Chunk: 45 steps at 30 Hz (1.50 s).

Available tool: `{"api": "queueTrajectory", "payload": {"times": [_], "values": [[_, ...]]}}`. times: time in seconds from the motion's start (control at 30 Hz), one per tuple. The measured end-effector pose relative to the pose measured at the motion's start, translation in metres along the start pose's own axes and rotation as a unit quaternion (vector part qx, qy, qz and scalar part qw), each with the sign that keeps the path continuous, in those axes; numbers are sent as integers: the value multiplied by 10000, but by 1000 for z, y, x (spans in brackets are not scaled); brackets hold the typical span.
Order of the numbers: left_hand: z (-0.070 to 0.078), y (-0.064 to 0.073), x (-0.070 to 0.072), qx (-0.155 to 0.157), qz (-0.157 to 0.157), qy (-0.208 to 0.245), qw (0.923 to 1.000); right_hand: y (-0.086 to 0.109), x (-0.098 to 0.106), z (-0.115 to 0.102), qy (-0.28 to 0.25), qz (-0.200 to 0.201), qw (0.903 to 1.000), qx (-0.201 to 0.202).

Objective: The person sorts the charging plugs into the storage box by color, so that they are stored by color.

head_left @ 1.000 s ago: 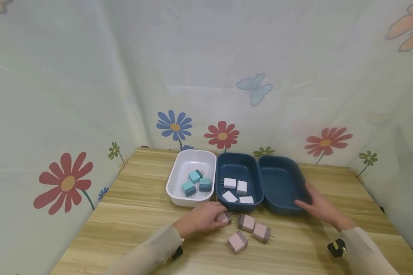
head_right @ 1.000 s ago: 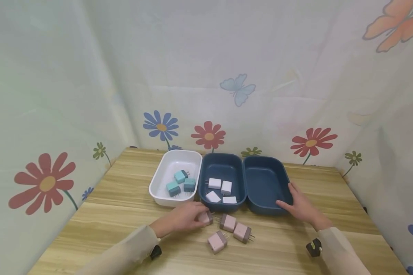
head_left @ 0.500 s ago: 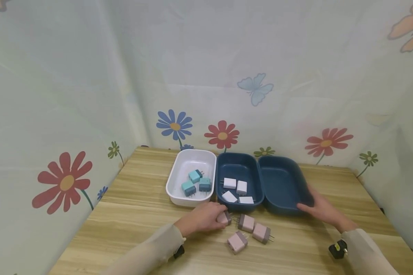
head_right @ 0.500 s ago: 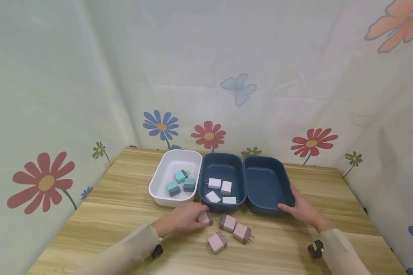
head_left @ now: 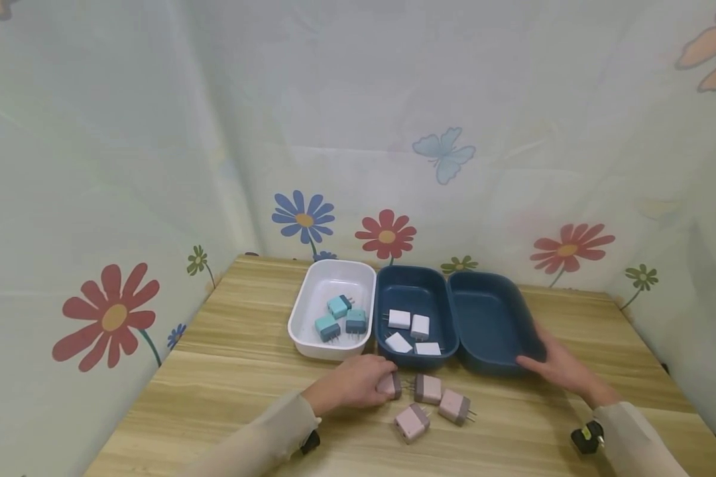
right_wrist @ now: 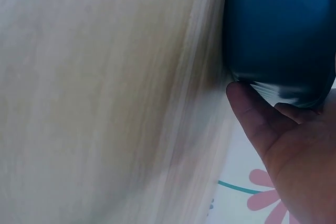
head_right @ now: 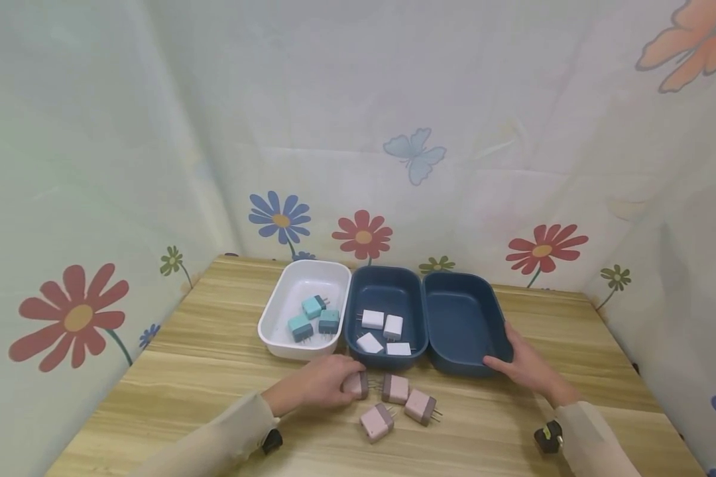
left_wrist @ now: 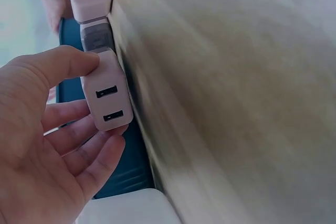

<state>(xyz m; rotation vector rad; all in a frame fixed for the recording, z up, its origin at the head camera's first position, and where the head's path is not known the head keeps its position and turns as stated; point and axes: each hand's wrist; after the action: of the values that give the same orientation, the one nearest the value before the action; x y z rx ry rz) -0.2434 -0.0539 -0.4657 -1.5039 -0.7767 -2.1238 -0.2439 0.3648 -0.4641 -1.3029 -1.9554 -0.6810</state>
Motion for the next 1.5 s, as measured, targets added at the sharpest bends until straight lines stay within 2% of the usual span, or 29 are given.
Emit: {"api": "queueTrajectory", "payload": {"times": [0.17, 0.4, 0.6, 0.83, 1.0, 1.27, 1.5], "values": [[2, 0, 4, -104, 111, -10, 9999, 1, -1, 3, -33, 77, 9999, 104], [14, 2, 17, -422, 282, -107, 9987, 1, -2, 1, 15, 92, 9998, 182], [24, -6, 29, -540, 324, -164, 9979, 0, 0, 2, 145, 29, 9998, 128], [37, -27, 47, -777, 402, -264, 9958, 0, 0, 3, 120, -49, 9999, 78], [48, -47, 55, -795, 372, -395, 9954, 1, 0, 4, 72, -81, 9999, 85], [62, -77, 64, -686, 312, -544, 9957, 0, 0, 3, 64, -108, 9999, -1], [67, -106, 64, -655, 385, -515, 9958, 1, 1, 2, 32, -131, 9998, -111]]}}
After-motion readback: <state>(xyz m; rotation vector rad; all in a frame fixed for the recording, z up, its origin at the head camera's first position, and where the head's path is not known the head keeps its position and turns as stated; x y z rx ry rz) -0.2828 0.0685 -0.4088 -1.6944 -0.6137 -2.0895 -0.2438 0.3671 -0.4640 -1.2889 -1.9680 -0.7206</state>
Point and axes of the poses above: each hand's wrist, its own y-axis away from the middle knuckle, its own x-axis out of the back of the hand, z = x × y, and after that the axes turned 10 degrees about -z, right-handed
